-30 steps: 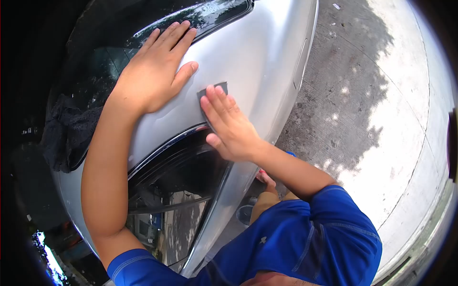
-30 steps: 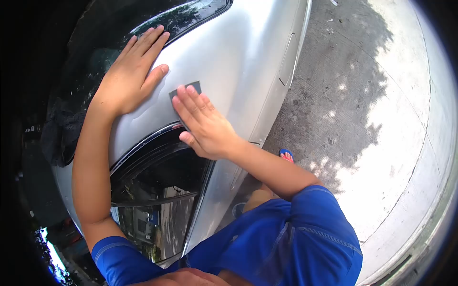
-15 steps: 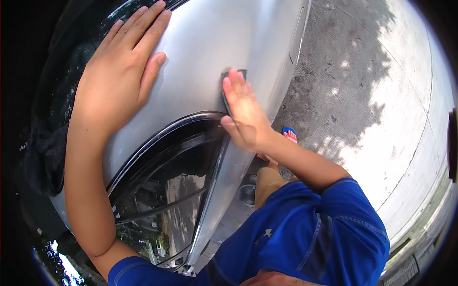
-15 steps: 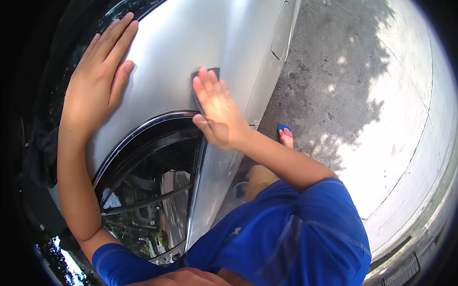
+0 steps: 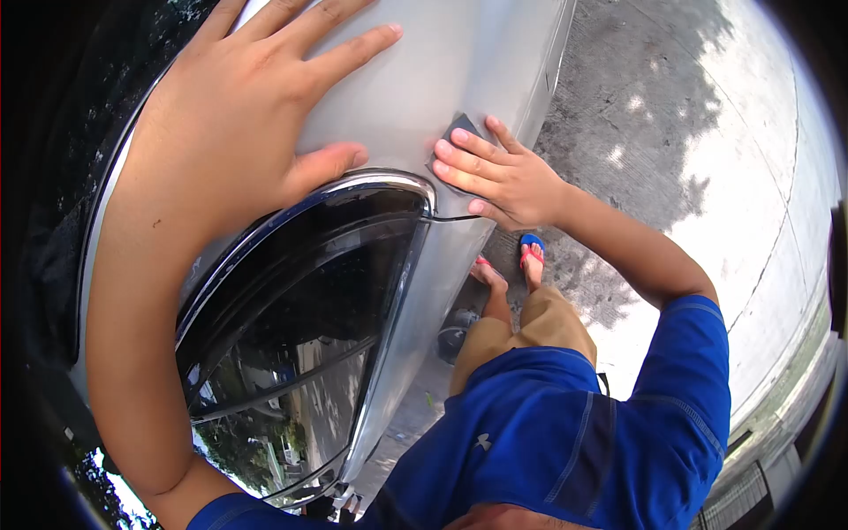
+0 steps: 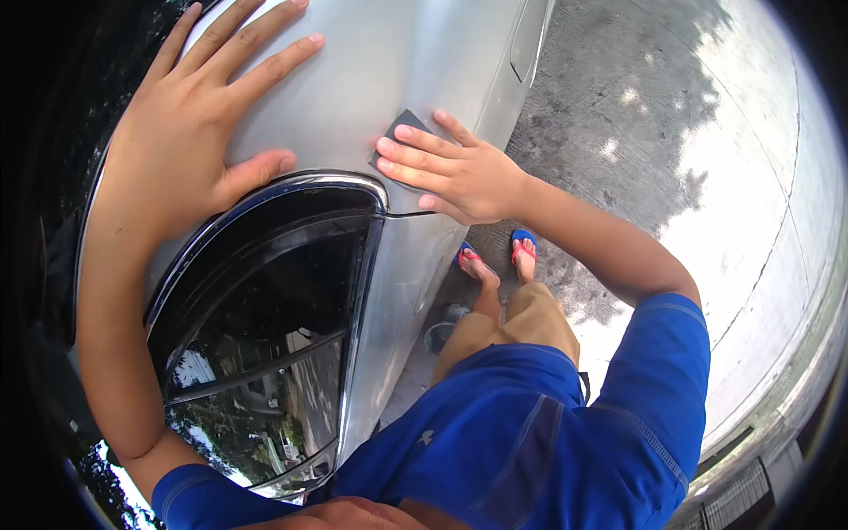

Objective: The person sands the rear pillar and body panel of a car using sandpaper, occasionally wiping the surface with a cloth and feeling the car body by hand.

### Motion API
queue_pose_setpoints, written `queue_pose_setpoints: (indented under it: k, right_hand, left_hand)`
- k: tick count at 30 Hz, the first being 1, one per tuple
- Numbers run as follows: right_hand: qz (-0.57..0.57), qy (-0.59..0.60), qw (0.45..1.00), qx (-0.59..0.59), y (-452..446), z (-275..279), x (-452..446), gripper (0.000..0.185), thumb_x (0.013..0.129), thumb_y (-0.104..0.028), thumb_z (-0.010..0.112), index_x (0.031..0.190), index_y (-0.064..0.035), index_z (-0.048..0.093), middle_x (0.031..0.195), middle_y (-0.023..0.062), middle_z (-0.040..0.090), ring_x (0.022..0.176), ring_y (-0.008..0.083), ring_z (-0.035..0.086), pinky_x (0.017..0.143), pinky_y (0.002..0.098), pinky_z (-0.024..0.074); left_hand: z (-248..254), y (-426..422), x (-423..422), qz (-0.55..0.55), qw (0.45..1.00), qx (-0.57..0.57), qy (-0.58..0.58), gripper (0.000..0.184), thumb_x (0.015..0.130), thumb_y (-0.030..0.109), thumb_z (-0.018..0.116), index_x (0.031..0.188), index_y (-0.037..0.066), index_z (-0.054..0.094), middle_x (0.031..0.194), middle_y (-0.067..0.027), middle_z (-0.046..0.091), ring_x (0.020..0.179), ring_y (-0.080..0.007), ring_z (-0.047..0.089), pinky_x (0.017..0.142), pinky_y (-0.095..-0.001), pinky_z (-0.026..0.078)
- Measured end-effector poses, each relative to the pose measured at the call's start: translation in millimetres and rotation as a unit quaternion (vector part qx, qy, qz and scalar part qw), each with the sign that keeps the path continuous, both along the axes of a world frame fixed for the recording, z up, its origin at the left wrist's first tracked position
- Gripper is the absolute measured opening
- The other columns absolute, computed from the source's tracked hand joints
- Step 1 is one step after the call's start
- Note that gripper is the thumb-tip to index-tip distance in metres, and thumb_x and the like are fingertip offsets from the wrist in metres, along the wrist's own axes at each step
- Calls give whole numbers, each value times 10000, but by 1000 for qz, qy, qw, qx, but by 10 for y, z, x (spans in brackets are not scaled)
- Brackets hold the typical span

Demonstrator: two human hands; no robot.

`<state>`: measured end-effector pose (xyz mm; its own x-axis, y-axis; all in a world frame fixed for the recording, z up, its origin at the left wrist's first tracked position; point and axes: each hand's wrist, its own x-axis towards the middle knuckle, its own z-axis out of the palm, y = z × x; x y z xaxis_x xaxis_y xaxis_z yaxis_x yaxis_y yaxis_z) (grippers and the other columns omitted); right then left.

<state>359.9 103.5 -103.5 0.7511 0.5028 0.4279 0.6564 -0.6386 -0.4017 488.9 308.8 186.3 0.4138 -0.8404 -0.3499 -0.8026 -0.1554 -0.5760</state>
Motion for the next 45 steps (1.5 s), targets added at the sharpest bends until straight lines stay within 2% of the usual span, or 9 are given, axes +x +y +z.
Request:
queue_pose_setpoints:
  k: [13,19,31,35,36,39,41,42,45]
  right_hand:
    - [-17,-13,1000,15,312,90,11,560,1099,-440,458,1613,-228,520,1733,-49,394,1651,193,228,1351,563,-63]
    - [-53,-40,997,45,490,214,51,563,1143,-412,389,1595,-109,534,1719,75,419,1657,317,216,1336,576,-48]
    - [-147,105,977,109,608,-251,-718,572,1146,-387,372,1671,-168,429,1761,49,345,1670,259,182,1316,591,-78]
    - [-180,76,963,188,675,334,-102,616,1149,-389,365,1697,-109,352,1743,100,376,1657,352,197,1318,598,23]
    - [-161,80,950,254,584,469,-14,618,1153,-356,376,1699,-70,319,1701,177,424,1616,392,304,1300,612,163]
    - [-78,217,724,649,261,695,-189,659,1156,-435,341,1686,-43,317,1688,254,399,1569,427,387,1265,654,264]
    - [-56,240,595,765,132,727,-270,666,1148,-437,384,1629,23,383,1589,265,499,1435,398,568,1153,561,478]
    - [-46,282,544,789,89,762,-330,603,1104,-381,570,1540,24,468,1418,224,640,1300,363,666,1094,512,547]
    - [-81,327,689,642,94,589,-508,454,1049,-202,691,1401,39,536,1209,180,717,1147,298,725,987,449,597]
  left_hand:
    - [-184,301,-40,-27,992,-77,97,732,885,495,663,1525,156,557,1676,-90,447,1595,-302,349,1327,-597,200]
    - [-233,307,-61,-24,990,-79,116,688,849,412,703,1479,157,596,1658,-61,471,1592,-277,354,1339,-581,202]
    - [-355,167,-205,-16,979,-62,191,625,778,246,783,1387,159,674,1622,-2,519,1585,-228,365,1362,-550,206]
    - [-365,127,-240,-15,976,-60,208,613,754,191,810,1356,160,700,1610,18,535,1583,-212,368,1369,-539,207]
    - [-352,130,-255,-19,976,-60,207,611,748,177,816,1348,160,706,1607,23,539,1582,-208,369,1371,-537,208]
    - [-374,93,-334,-14,971,-63,231,606,730,135,836,1325,160,726,1598,37,551,1580,-196,372,1377,-529,209]
    - [-388,89,-348,-10,968,-67,243,605,718,108,850,1310,161,738,1592,47,559,1579,-188,374,1381,-524,209]
    - [-429,116,-342,-12,967,-67,245,610,714,114,854,1311,158,738,1588,47,561,1576,-177,377,1380,-520,212]
    - [-450,156,-360,-16,970,-67,234,613,719,128,849,1319,157,731,1591,44,558,1577,-177,375,1380,-520,211]
